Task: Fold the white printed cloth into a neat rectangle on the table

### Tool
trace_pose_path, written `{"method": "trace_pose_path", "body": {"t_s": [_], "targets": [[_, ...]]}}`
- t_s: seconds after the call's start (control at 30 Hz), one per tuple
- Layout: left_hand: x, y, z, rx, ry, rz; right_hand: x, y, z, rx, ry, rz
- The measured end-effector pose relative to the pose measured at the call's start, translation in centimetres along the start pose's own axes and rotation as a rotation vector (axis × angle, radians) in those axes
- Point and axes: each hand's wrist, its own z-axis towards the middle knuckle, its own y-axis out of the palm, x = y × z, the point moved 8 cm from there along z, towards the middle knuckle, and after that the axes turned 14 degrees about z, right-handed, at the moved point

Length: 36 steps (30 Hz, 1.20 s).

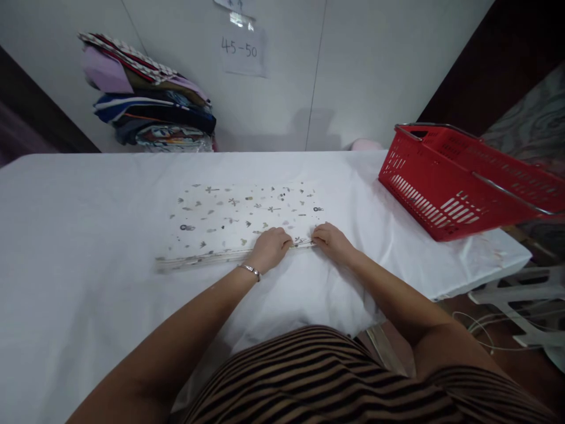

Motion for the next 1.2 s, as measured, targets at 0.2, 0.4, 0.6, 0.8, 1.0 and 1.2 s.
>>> {"method": "trace_pose_path", "body": {"t_s": [0.2, 0.4, 0.6, 0.8, 1.0, 1.2], "targets": [[0.0, -0.4, -0.1, 0.007, -0.046, -0.027, 0.0, -0.1, -0.2, 0.007, 0.028, 0.047], [0.7, -0.7, -0.3, 0.073, -0.014, 0.047, 0.2, 0.1, -0.3, -0.019, 0.033, 0.06], [2.4, -0.9, -0.4, 0.153, 0.121, 0.118, 0.0, -0.1, -0.2, -0.004, 0.047, 0.079], [2.8, -0.7, 0.3, 0.099, 0.111, 0.121, -0.1, -0.2, -0.2, -0.01, 0.065, 0.075], [3.2, -0.9, 0.3, 0.142, 0.124, 0.134, 0.0, -0.1, -0.2, -0.008, 0.062, 0.07], [3.5, -0.4, 0.4, 0.138, 0.149, 0.161, 0.0, -0.2, -0.2, -0.004, 0.07, 0.073]]}}
